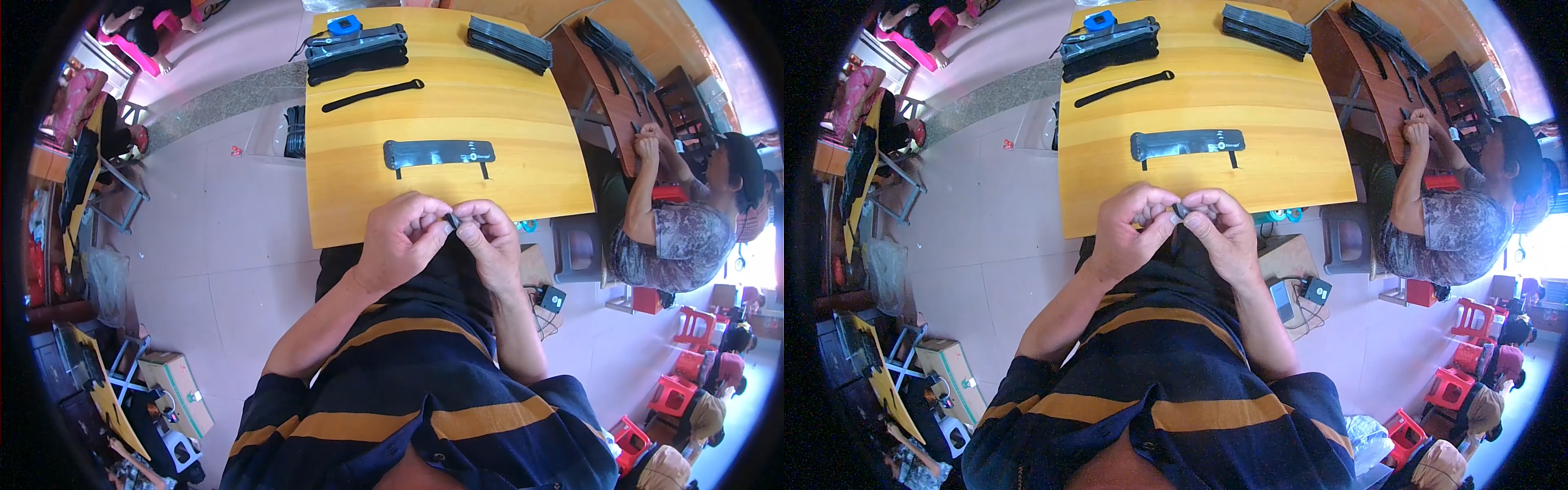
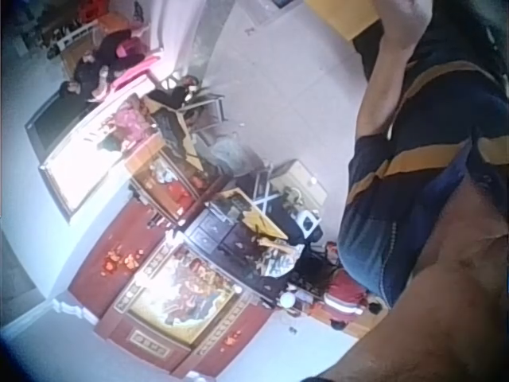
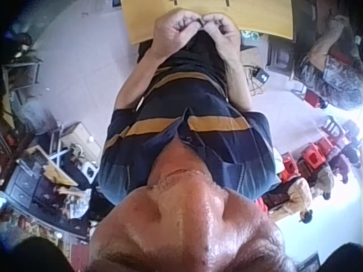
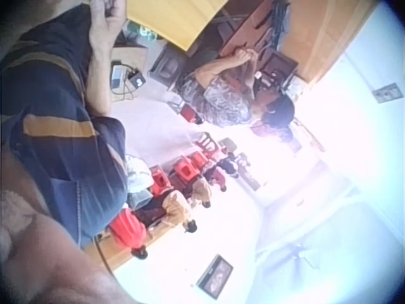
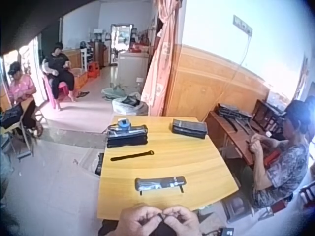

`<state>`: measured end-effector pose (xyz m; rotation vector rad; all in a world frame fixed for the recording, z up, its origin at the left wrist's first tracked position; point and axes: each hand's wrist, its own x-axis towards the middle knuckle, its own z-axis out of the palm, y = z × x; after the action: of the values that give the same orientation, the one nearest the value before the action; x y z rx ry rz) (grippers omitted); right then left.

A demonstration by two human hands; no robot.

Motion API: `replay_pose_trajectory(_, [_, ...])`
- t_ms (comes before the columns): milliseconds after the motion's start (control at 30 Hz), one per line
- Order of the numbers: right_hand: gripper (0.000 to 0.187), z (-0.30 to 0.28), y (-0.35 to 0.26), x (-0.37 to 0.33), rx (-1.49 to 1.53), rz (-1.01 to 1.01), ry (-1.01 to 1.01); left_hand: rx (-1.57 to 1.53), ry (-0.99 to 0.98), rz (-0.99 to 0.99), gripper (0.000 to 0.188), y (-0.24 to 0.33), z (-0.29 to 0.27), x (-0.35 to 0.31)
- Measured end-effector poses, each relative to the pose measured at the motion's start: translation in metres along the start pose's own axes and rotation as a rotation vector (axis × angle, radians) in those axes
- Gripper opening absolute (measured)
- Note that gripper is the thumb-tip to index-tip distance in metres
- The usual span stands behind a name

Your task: Assembling watch straps by inserting components and organizing them on a workspace.

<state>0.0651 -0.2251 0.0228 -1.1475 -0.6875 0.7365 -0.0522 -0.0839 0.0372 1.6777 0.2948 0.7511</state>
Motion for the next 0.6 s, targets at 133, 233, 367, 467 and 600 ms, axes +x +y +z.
replay_pose_trajectory(133, [0.024, -0.002, 0.001, -0.001, -0.098, -0.043, 0.042, 0.021, -0.029, 0.005, 0.020, 0.005, 0.000, 0.000])
replay_pose_trajectory(233, [0.023, -0.002, 0.000, -0.003, -0.122, -0.063, 0.067, -0.021, -0.068, -0.046, 0.027, 0.003, 0.001, -0.004])
replay_pose_trajectory(367, [0.021, -0.005, 0.001, -0.003, -0.311, -0.135, 0.081, -0.071, -0.090, -0.060, 0.030, 0.001, 0.002, -0.007])
replay_pose_trajectory(467, [0.020, -0.004, -0.002, 0.000, -0.458, -0.257, 0.103, -0.316, -0.116, -0.207, 0.030, -0.001, 0.002, -0.009])
replay_pose_trajectory(600, [0.021, -0.002, -0.011, 0.003, -0.674, -0.384, 0.083, -0.276, -0.152, -0.202, 0.028, -0.003, 0.000, -0.008])
